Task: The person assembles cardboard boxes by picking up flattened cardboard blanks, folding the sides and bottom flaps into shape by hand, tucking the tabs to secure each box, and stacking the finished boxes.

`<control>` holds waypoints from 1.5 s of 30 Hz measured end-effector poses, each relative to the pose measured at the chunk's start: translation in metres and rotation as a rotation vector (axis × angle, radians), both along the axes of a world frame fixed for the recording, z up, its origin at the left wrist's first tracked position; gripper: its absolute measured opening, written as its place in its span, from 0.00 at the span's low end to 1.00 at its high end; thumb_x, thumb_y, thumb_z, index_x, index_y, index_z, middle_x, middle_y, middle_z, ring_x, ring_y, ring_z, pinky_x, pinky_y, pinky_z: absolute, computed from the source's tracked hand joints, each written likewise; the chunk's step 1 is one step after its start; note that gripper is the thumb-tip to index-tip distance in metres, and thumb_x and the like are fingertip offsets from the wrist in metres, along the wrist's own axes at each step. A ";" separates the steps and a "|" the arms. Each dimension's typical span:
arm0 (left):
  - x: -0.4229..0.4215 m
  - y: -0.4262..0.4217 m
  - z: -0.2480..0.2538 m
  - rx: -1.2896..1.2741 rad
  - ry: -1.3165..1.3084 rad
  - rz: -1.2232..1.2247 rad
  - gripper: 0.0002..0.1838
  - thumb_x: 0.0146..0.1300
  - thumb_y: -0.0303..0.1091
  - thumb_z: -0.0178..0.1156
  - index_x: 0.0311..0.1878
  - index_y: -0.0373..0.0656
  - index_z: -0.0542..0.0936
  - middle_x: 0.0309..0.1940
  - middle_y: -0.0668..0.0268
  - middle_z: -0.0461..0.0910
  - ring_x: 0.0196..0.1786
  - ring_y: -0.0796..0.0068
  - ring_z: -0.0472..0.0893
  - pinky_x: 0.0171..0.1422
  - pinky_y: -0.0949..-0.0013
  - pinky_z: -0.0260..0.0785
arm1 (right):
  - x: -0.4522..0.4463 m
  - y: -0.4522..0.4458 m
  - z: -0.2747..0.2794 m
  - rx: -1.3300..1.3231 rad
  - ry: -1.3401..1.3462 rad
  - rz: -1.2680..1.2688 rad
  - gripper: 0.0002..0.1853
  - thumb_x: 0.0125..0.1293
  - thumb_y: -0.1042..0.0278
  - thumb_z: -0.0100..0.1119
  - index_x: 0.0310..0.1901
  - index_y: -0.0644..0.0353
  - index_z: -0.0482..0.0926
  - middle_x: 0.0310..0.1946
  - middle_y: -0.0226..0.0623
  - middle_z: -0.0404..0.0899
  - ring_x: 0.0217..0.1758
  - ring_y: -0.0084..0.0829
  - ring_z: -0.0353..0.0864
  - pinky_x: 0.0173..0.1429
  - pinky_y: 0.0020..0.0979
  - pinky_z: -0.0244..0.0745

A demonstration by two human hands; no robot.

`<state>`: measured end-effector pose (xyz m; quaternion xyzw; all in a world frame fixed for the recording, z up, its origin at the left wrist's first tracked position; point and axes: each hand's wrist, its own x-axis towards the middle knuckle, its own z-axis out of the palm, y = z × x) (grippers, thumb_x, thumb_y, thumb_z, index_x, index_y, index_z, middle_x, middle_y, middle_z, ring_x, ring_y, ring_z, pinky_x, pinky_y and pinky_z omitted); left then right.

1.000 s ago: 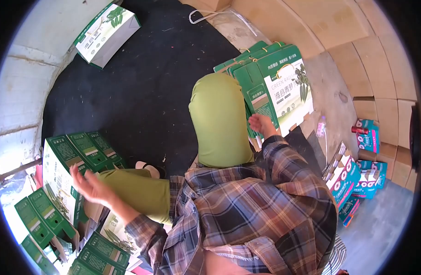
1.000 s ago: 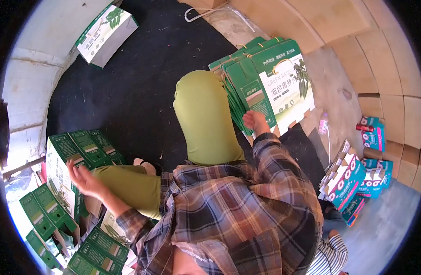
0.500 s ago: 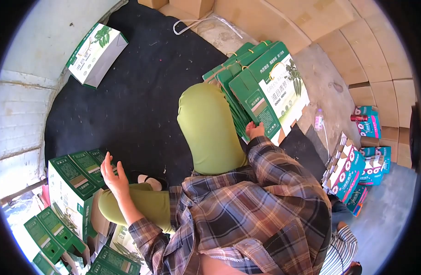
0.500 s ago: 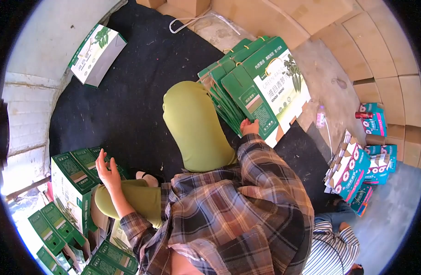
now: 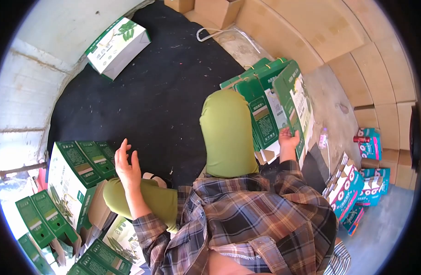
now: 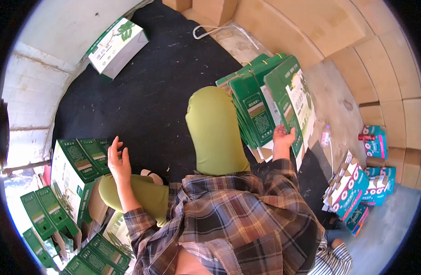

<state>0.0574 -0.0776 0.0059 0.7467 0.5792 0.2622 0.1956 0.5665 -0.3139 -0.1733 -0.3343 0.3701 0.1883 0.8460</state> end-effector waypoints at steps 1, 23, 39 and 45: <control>0.001 0.000 0.003 -0.002 -0.009 0.002 0.25 0.56 0.19 0.59 0.59 0.44 0.73 0.42 0.60 0.77 0.43 0.63 0.78 0.45 0.66 0.71 | 0.005 0.008 0.010 -0.032 0.011 -0.006 0.21 0.63 0.49 0.55 0.39 0.63 0.72 0.28 0.36 0.76 0.31 0.34 0.77 0.38 0.34 0.76; -0.013 -0.006 0.025 0.052 -0.326 0.203 0.21 0.58 0.19 0.58 0.56 0.45 0.76 0.42 0.64 0.78 0.42 0.74 0.79 0.43 0.73 0.74 | -0.122 0.259 0.247 0.072 -0.591 1.201 0.13 0.64 0.60 0.59 0.46 0.57 0.75 0.38 0.35 0.80 0.38 0.31 0.80 0.40 0.34 0.76; -0.093 0.043 0.033 -0.094 -0.909 0.635 0.30 0.66 0.39 0.58 0.68 0.44 0.62 0.59 0.65 0.69 0.58 0.76 0.70 0.60 0.68 0.63 | -0.158 0.358 0.251 0.230 -1.463 1.566 0.13 0.65 0.72 0.58 0.49 0.66 0.79 0.41 0.31 0.82 0.43 0.19 0.77 0.50 0.24 0.71; -0.117 0.061 0.030 -0.055 -1.053 0.665 0.43 0.62 0.51 0.61 0.73 0.46 0.52 0.69 0.61 0.59 0.70 0.69 0.58 0.71 0.56 0.48 | -0.150 0.365 0.247 0.483 -1.306 1.620 0.12 0.64 0.71 0.59 0.49 0.64 0.79 0.43 0.31 0.82 0.45 0.20 0.77 0.53 0.24 0.69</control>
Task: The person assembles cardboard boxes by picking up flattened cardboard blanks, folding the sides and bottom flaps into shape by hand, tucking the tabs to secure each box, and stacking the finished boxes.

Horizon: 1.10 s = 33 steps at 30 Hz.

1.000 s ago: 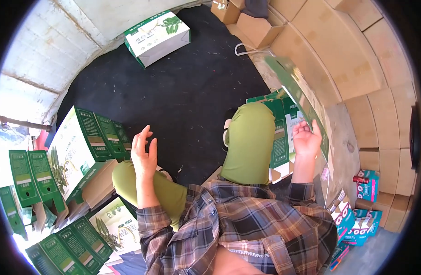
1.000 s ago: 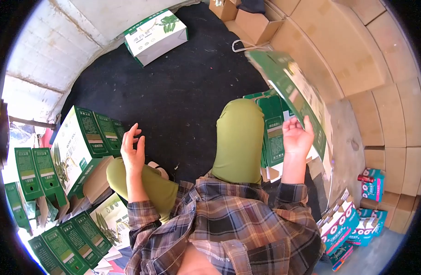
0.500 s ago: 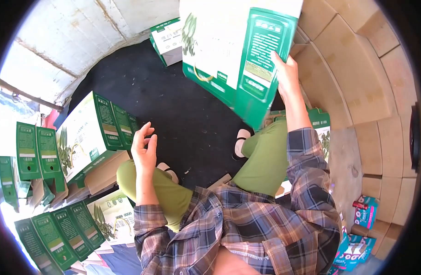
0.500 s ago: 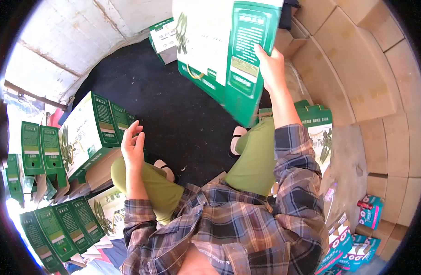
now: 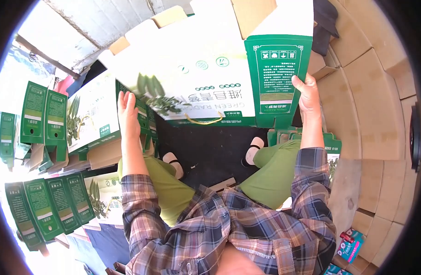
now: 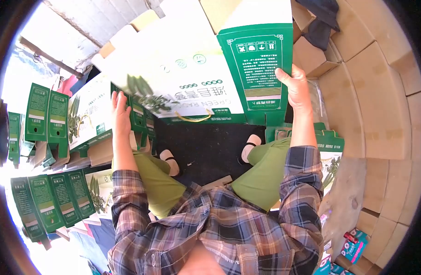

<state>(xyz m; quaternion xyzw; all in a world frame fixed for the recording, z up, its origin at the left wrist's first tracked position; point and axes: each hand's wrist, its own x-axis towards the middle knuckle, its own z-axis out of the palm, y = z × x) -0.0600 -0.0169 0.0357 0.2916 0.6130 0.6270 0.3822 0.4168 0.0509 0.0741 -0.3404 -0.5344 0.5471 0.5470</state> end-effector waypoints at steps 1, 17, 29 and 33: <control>0.000 -0.001 0.006 0.019 0.031 0.020 0.41 0.61 0.52 0.62 0.71 0.44 0.56 0.67 0.62 0.62 0.68 0.70 0.60 0.68 0.56 0.51 | 0.000 -0.002 0.004 0.033 -0.014 -0.013 0.12 0.64 0.71 0.60 0.49 0.63 0.80 0.43 0.31 0.82 0.46 0.20 0.77 0.53 0.24 0.69; 0.056 -0.019 -0.015 0.198 -0.187 -0.170 0.13 0.63 0.27 0.60 0.50 0.39 0.78 0.45 0.67 0.81 0.47 0.79 0.76 0.57 0.73 0.65 | -0.002 0.035 -0.064 -0.041 -0.449 -0.551 0.39 0.57 0.54 0.68 0.64 0.66 0.60 0.54 0.39 0.72 0.57 0.29 0.71 0.60 0.28 0.66; 0.076 -0.035 -0.015 0.213 -0.027 -0.281 0.14 0.63 0.22 0.59 0.52 0.37 0.78 0.45 0.69 0.80 0.48 0.81 0.76 0.57 0.75 0.65 | 0.012 0.019 -0.031 -0.416 -0.318 -0.556 0.67 0.43 0.41 0.73 0.73 0.55 0.33 0.70 0.46 0.49 0.70 0.50 0.55 0.59 0.65 0.58; 0.075 -0.033 -0.014 0.209 -0.031 -0.281 0.15 0.63 0.22 0.58 0.53 0.37 0.77 0.46 0.68 0.80 0.48 0.81 0.76 0.58 0.75 0.65 | 0.012 0.017 -0.030 -0.421 -0.248 -0.443 0.58 0.51 0.56 0.65 0.73 0.54 0.31 0.70 0.47 0.49 0.70 0.44 0.56 0.59 0.59 0.62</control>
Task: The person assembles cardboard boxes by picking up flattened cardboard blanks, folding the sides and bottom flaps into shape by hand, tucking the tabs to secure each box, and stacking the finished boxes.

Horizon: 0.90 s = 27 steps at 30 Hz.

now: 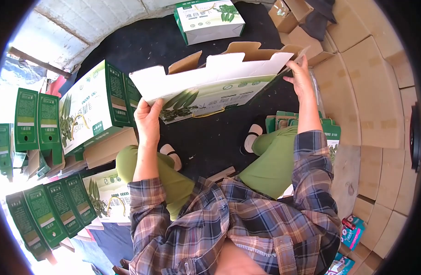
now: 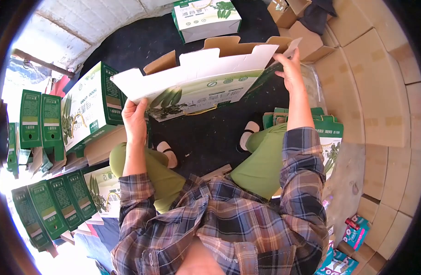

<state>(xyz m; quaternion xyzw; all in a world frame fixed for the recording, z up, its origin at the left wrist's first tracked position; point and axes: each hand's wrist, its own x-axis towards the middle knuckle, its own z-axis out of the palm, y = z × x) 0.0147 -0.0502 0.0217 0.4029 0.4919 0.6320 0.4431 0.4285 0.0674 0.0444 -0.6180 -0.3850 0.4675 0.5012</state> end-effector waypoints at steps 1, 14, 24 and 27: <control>0.000 0.001 -0.001 -0.001 0.001 0.005 0.15 0.63 0.22 0.58 0.53 0.37 0.77 0.46 0.68 0.80 0.48 0.81 0.76 0.58 0.75 0.65 | 0.001 0.001 -0.003 -0.001 0.001 0.005 0.58 0.51 0.56 0.65 0.73 0.54 0.31 0.70 0.47 0.49 0.70 0.44 0.56 0.59 0.59 0.62; 0.002 -0.002 -0.021 -0.133 0.049 0.030 0.27 0.60 0.15 0.56 0.64 0.36 0.67 0.55 0.64 0.75 0.55 0.77 0.74 0.62 0.72 0.64 | -0.021 0.002 -0.031 0.002 0.331 0.349 0.37 0.44 0.84 0.41 0.64 0.61 0.65 0.61 0.40 0.70 0.64 0.34 0.68 0.67 0.31 0.61; -0.012 -0.020 -0.020 -0.263 0.117 0.047 0.26 0.62 0.18 0.55 0.65 0.37 0.67 0.54 0.62 0.76 0.57 0.76 0.75 0.62 0.73 0.65 | -0.037 0.001 -0.036 -0.052 0.433 0.476 0.38 0.48 0.84 0.40 0.68 0.62 0.59 0.67 0.43 0.63 0.69 0.35 0.63 0.71 0.34 0.58; -0.010 -0.021 -0.014 -0.232 0.133 0.045 0.27 0.62 0.19 0.57 0.65 0.38 0.66 0.55 0.61 0.75 0.56 0.75 0.75 0.60 0.73 0.67 | -0.036 0.005 -0.039 -0.063 0.491 0.493 0.38 0.47 0.85 0.41 0.67 0.60 0.61 0.65 0.41 0.66 0.69 0.34 0.64 0.70 0.33 0.58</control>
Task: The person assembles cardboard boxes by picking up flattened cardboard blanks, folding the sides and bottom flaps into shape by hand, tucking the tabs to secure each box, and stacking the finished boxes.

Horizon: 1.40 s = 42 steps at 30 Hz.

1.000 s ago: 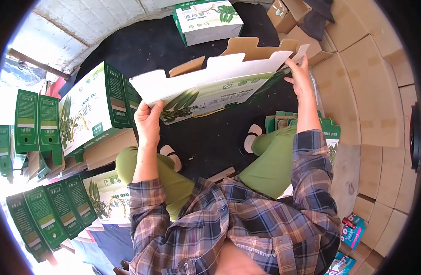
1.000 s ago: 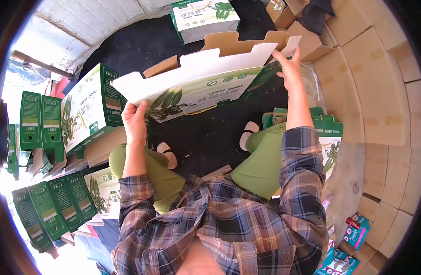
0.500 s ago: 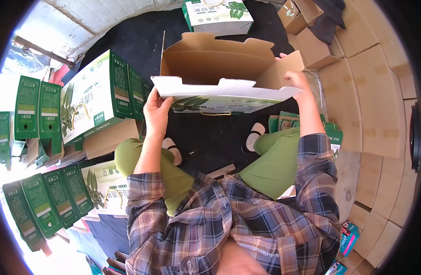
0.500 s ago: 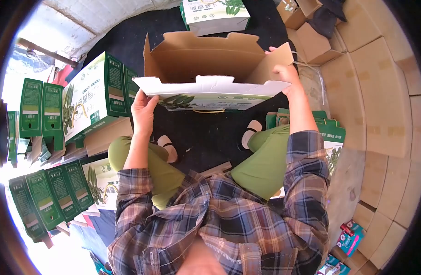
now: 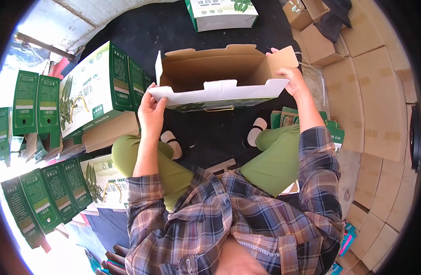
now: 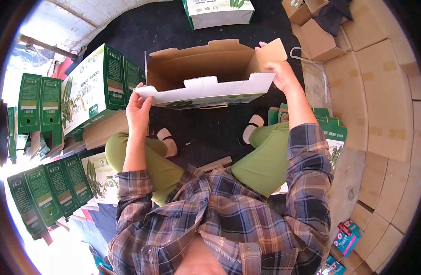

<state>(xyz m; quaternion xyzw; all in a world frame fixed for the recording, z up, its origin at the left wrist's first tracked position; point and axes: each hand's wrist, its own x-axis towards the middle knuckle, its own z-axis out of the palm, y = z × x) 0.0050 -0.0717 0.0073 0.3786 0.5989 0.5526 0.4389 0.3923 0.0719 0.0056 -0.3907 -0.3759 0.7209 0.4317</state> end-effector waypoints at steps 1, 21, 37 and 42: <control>0.003 0.000 0.003 0.065 0.186 0.027 0.28 0.60 0.20 0.59 0.65 0.39 0.67 0.56 0.60 0.74 0.56 0.72 0.75 0.60 0.72 0.68 | -0.001 0.000 0.000 0.014 -0.050 -0.022 0.39 0.47 0.86 0.41 0.67 0.60 0.60 0.65 0.41 0.66 0.69 0.34 0.64 0.69 0.33 0.58; 0.012 0.033 0.031 0.170 1.389 -0.129 0.40 0.51 0.38 0.69 0.68 0.49 0.63 0.55 0.58 0.74 0.61 0.57 0.70 0.67 0.56 0.60 | -0.003 -0.004 0.009 0.016 -0.229 -0.004 0.39 0.51 0.84 0.44 0.70 0.56 0.57 0.64 0.41 0.67 0.66 0.32 0.67 0.69 0.32 0.61; 0.016 0.045 0.016 -0.002 1.418 -0.255 0.49 0.48 0.30 0.70 0.73 0.55 0.54 0.71 0.67 0.59 0.74 0.58 0.54 0.76 0.48 0.41 | -0.018 -0.015 0.013 0.445 -0.761 0.112 0.30 0.62 0.62 0.58 0.68 0.49 0.65 0.68 0.44 0.61 0.68 0.35 0.64 0.68 0.32 0.59; 0.020 0.045 0.014 -0.015 1.440 -0.262 0.50 0.47 0.30 0.71 0.73 0.56 0.54 0.71 0.67 0.59 0.73 0.58 0.55 0.76 0.46 0.40 | -0.022 -0.008 -0.010 0.700 -1.095 0.094 0.26 0.60 0.64 0.60 0.62 0.42 0.72 0.71 0.44 0.55 0.70 0.45 0.61 0.68 0.37 0.62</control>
